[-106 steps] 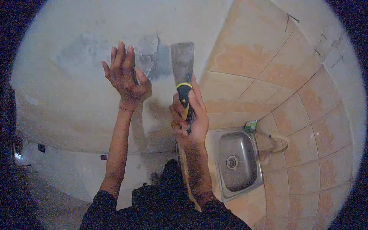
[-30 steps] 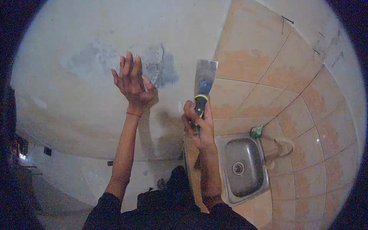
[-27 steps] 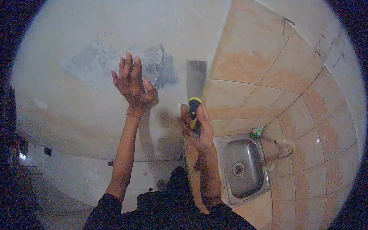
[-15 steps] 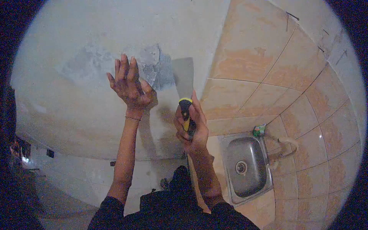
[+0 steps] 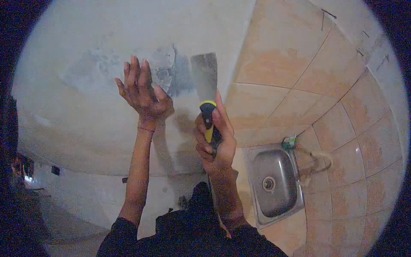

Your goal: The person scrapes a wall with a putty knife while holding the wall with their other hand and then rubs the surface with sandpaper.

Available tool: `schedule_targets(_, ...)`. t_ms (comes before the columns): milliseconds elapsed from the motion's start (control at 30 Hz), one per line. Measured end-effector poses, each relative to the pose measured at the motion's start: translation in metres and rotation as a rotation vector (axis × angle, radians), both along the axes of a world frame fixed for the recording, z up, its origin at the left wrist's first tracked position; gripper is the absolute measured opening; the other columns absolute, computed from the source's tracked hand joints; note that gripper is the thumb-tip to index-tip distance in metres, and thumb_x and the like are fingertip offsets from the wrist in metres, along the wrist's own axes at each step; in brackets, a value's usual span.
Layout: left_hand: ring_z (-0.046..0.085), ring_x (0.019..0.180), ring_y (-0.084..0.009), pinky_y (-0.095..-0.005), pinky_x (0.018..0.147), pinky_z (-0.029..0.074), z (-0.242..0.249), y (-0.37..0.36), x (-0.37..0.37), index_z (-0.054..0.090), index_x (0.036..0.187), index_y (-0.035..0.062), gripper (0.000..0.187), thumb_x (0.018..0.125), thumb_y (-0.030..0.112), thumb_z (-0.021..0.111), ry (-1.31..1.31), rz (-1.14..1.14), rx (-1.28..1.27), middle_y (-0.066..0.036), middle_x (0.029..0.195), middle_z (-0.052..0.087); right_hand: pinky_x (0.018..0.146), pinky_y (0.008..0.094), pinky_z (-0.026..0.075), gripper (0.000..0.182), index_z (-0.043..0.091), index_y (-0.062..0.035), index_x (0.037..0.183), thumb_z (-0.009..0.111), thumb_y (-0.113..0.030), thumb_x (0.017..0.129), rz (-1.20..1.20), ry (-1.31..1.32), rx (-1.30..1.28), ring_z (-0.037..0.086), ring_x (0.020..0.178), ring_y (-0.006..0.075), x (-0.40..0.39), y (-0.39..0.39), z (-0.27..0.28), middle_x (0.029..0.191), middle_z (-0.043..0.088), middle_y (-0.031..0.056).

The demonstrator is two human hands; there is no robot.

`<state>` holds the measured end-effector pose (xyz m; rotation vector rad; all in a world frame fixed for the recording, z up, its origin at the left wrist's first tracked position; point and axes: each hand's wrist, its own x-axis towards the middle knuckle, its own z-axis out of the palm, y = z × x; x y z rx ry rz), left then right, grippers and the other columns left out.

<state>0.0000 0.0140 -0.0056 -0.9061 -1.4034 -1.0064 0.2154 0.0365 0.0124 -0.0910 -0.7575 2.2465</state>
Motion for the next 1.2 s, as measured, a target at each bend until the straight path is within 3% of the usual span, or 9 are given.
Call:
schedule_targets(433, 0.036, 0.144, -0.0261, -0.0514, 0.122, 0.004, 0.002, -0.001, 0.001, 0.05, 0.144, 0.0122, 0.061, 0.084, 0.026, 0.045, 0.004, -0.015, -0.013, -0.008, 0.151, 0.046, 0.028, 0.0177, 0.027, 0.053, 0.03, -0.0193, 0.155, 0.048, -0.025, 0.105, -0.009, 0.014, -0.049, 0.033, 0.042, 0.0068, 0.004, -0.001, -0.012, 0.079, 0.043, 0.0064)
schedule_targets(533, 0.036, 0.144, -0.0259, -0.0513, 0.123, 0.004, 0.001, -0.001, -0.002, 0.05, 0.144, 0.0129, 0.062, 0.083, 0.026, 0.046, 0.005, -0.001, -0.011, -0.008, 0.151, 0.046, 0.03, 0.0182, 0.027, 0.062, 0.023, -0.0158, 0.157, 0.051, -0.03, 0.103, -0.011, 0.013, 0.057, 0.035, 0.042, 0.0067, -0.001, 0.003, -0.007, 0.077, 0.048, 0.0046)
schedule_targets(1033, 0.037, 0.143, -0.0258, -0.052, 0.122, 0.005, 0.001, -0.005, 0.0, 0.05, 0.144, 0.013, 0.062, 0.083, 0.027, 0.048, -0.008, -0.027, -0.027, -0.009, 0.15, 0.046, 0.028, 0.0159, 0.026, 0.053, 0.026, -0.0211, 0.156, 0.042, -0.024, 0.106, -0.018, -0.043, 0.009, 0.034, 0.044, 0.0052, 0.008, -0.003, -0.002, 0.08, 0.043, 0.0047)
schedule_targets(1200, 0.038, 0.143, -0.026, -0.0516, 0.122, 0.006, 0.002, -0.004, 0.001, 0.051, 0.143, 0.0133, 0.06, 0.085, 0.027, 0.046, -0.008, -0.025, -0.025, -0.008, 0.15, 0.046, 0.03, 0.0178, 0.026, 0.061, 0.023, -0.0179, 0.157, 0.048, -0.028, 0.103, -0.011, 0.012, 0.058, 0.033, 0.042, 0.0048, -0.001, 0.001, 0.003, 0.076, 0.045, 0.0041)
